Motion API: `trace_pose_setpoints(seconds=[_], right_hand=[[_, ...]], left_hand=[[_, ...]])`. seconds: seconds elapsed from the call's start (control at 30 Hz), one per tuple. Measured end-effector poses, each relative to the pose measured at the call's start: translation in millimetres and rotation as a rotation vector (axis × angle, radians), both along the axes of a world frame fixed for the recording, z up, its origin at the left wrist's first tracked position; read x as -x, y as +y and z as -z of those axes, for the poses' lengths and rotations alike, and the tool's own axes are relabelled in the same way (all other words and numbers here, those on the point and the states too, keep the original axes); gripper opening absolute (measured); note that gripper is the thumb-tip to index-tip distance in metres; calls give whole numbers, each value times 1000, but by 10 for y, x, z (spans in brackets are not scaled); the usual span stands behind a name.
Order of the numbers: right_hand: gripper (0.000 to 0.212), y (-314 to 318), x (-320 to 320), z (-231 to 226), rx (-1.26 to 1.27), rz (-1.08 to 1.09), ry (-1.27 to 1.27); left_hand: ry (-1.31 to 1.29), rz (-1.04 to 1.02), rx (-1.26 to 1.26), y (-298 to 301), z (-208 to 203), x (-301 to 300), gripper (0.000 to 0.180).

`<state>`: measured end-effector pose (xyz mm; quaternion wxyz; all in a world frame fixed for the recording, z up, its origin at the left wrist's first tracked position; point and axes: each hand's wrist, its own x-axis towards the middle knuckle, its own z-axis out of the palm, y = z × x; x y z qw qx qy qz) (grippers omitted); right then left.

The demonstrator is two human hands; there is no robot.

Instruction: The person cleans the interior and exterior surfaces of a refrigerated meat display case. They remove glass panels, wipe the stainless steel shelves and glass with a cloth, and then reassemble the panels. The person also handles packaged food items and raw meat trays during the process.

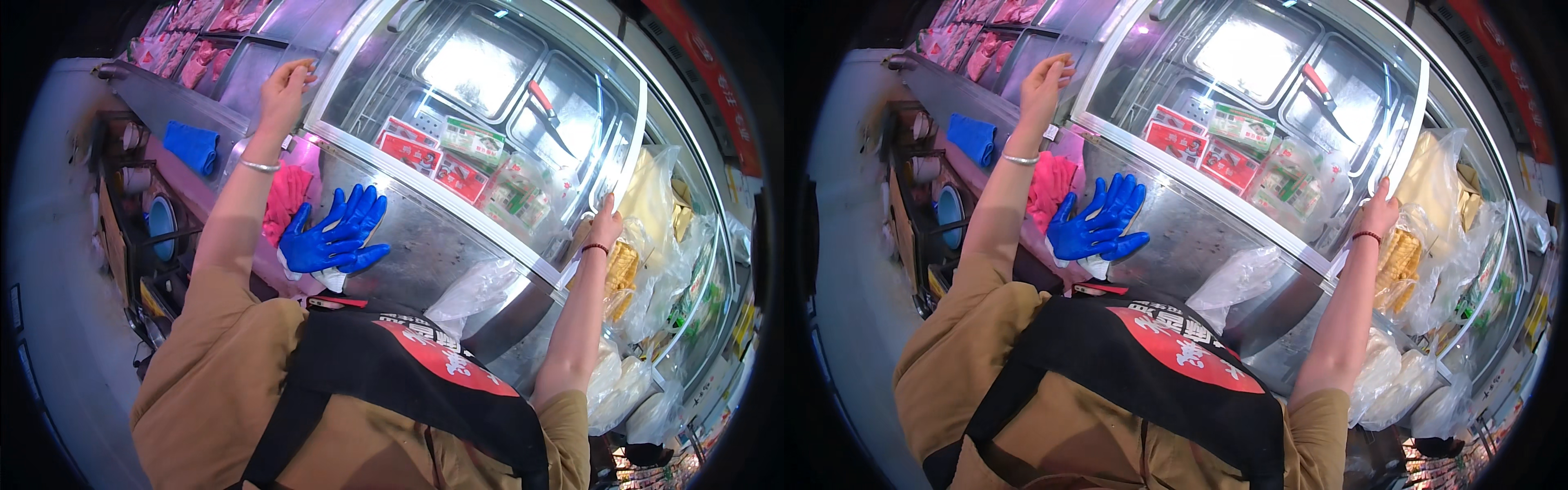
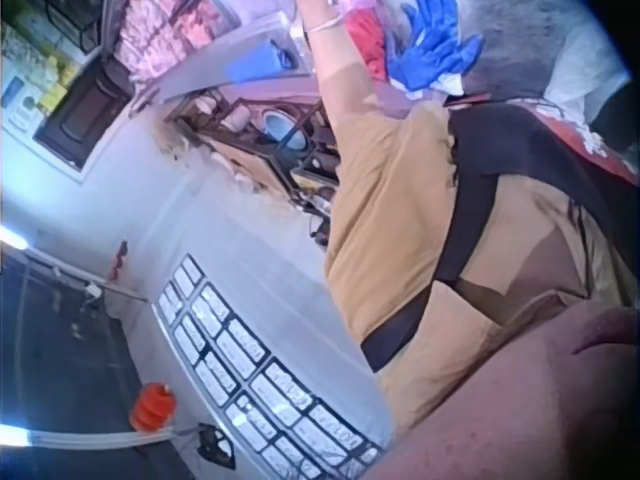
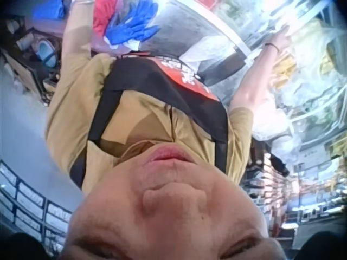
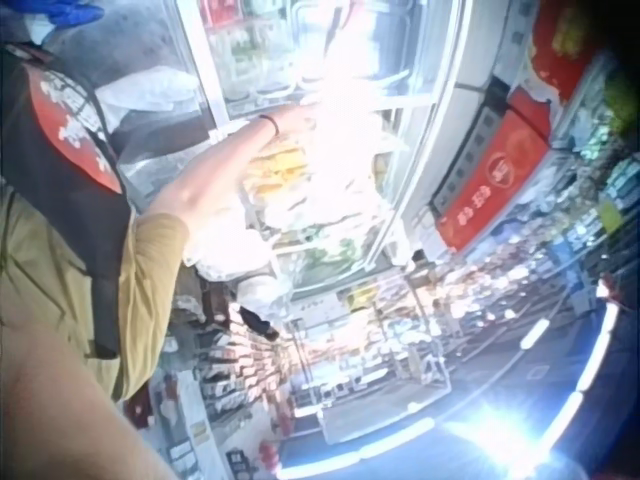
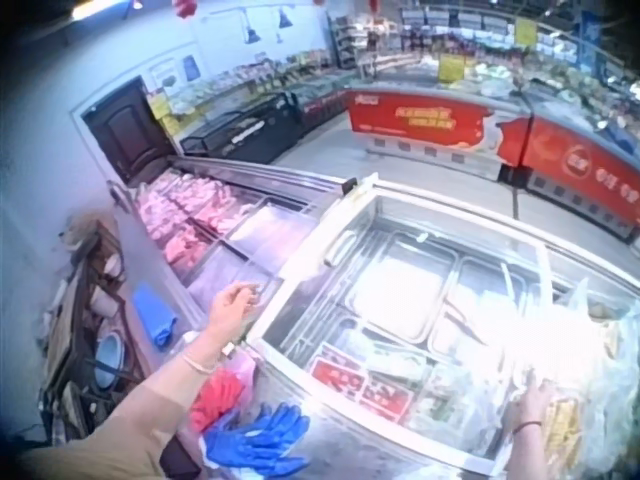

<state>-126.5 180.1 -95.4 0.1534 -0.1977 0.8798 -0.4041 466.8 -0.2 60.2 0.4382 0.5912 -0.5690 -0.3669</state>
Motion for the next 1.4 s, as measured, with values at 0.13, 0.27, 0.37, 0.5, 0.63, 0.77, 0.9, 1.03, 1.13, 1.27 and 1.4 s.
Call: trace_pose_setpoints(seconds=[0.13, 0.27, 0.37, 0.5, 0.63, 0.77, 0.9, 1.03, 1.13, 1.27, 1.4], right_hand=[[58, -34, -137, -149, 95, -19, -197], [64, -57, -201, -247, -112, -104, 3], [60, -125, -431, -455, -281, -91, 235], [55, -107, -402, -345, -113, -102, 305], [50, -31, -283, -229, 62, -207, 316], [52, 62, -427, -386, -8, -229, 710], [49, 81, -1219, -1014, 209, -386, 504], [42, 330, -2545, -1644, 396, -539, 281], [34, 615, -3817, -1766, 471, -592, 87], [17, 1009, -5834, -1972, 480, -1148, -129], [13, 942, -7235, -1989, 569, -1556, -107]], left_hand=[[96, -94, 24, 388, -125, -178, 27], [168, -162, -30, 916, -216, -25, 27], [187, -66, -36, 1522, -285, 240, 24], [275, 86, -160, 2335, -331, 569, 19], [395, 144, -301, 2873, -373, 548, 20], [436, 124, -239, 3009, -416, 173, 22], [458, 58, -170, 3079, -472, -300, 23], [455, 88, -167, 3207, -570, -813, 22], [366, 118, -119, 3313, -651, -1370, 21], [361, 29, -107, 3494, -619, -2356, 21], [406, -180, -72, 3792, -542, -3376, 20]])
